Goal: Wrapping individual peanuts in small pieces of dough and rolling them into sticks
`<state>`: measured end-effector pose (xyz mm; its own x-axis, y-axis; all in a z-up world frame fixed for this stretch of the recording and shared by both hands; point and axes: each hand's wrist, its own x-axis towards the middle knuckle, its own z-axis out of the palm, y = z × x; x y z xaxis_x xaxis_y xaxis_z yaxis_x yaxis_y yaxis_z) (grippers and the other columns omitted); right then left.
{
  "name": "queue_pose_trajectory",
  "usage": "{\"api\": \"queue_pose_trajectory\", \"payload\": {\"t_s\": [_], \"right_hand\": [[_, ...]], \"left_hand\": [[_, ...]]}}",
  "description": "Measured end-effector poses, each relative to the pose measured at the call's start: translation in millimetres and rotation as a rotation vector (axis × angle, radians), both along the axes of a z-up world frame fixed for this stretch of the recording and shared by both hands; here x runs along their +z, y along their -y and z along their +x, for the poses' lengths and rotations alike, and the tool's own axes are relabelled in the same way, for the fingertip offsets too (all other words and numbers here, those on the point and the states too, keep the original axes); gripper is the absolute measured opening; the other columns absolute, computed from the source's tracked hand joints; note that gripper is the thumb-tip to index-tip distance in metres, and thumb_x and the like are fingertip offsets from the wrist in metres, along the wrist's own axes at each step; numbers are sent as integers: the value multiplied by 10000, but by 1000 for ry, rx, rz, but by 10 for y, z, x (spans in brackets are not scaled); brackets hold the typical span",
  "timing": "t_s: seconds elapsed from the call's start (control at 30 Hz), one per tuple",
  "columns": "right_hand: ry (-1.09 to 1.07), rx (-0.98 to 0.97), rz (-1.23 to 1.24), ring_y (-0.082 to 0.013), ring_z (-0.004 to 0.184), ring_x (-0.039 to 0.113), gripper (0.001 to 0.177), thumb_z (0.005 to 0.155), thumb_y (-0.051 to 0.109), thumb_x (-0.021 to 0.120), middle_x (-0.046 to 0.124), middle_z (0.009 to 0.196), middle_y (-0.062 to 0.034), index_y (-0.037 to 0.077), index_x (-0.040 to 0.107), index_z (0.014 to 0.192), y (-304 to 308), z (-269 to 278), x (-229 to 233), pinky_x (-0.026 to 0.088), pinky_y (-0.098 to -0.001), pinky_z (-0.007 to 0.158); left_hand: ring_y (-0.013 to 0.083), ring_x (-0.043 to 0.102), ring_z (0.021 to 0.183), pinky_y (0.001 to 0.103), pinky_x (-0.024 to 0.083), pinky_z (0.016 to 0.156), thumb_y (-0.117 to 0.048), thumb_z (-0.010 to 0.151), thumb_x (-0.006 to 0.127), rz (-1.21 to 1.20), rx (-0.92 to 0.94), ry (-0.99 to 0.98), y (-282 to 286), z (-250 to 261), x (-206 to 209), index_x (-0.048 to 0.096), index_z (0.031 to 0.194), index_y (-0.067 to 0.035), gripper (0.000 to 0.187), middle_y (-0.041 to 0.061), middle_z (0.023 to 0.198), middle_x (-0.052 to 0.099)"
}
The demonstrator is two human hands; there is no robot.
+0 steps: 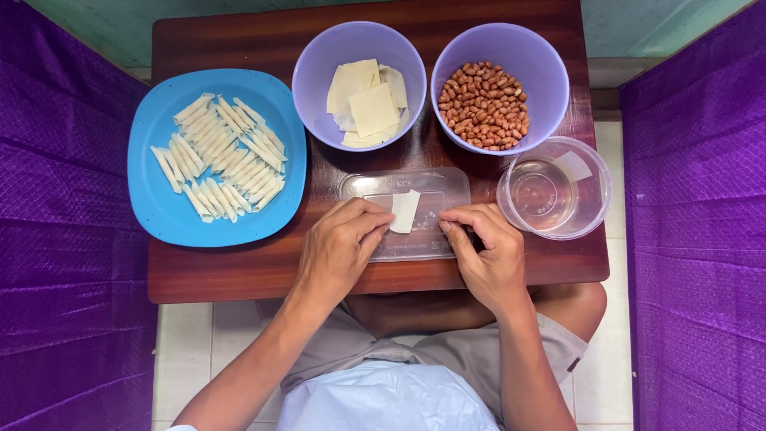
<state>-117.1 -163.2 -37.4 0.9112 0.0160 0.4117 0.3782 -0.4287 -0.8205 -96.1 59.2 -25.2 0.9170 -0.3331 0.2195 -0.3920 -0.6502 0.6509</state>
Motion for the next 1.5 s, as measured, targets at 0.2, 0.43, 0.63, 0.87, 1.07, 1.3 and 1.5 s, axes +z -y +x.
{"api": "queue_pose_trajectory", "payload": {"t_s": [0.2,0.43,0.63,0.87,1.07,1.3,1.5], "right_hand": [[-2,1,2,-291,771,693,61,963,37,717,750,861,-113,55,770,985,3,1,10,558,-369,686],[4,5,1,-298,773,689,56,963,33,716,747,863,-118,48,764,987,-1,-1,20,556,-371,686],[7,2,3,-285,771,689,59,965,36,713,745,860,-114,49,764,991,5,-3,22,558,-367,684],[15,6,10,-294,769,689,57,962,34,715,743,858,-121,42,764,990,8,-5,4,556,-374,679],[17,0,22,-283,773,694,56,961,40,717,747,858,-114,46,766,988,12,-1,4,555,-365,679],[17,4,38,-284,768,691,64,963,36,711,748,857,-112,47,767,991,19,0,15,557,-364,680],[12,2,15,-288,772,685,53,966,44,715,741,863,-115,45,764,987,24,3,4,563,-378,683]], "left_hand": [[232,668,887,350,572,735,-175,932,703,67,-67,41,-41,43,-55,760,969,-180,68,-32,967,696],[252,633,877,375,550,745,-290,907,742,112,-124,126,-49,31,-34,747,1006,-193,138,-6,982,651],[212,600,826,340,512,714,-270,917,736,111,-73,220,13,15,-161,748,896,-215,61,-28,912,619],[242,645,835,345,530,720,-165,898,744,-6,-73,275,119,100,199,707,852,-151,61,14,920,665],[263,663,734,354,542,658,-138,898,721,-29,-84,241,99,246,415,679,860,-127,57,44,761,657],[289,638,751,374,530,673,-61,921,700,41,-107,268,111,281,600,675,938,-87,40,84,754,614],[324,613,1020,423,483,779,-269,852,774,166,-164,175,134,5,301,689,1204,-97,401,106,1118,661]]}}
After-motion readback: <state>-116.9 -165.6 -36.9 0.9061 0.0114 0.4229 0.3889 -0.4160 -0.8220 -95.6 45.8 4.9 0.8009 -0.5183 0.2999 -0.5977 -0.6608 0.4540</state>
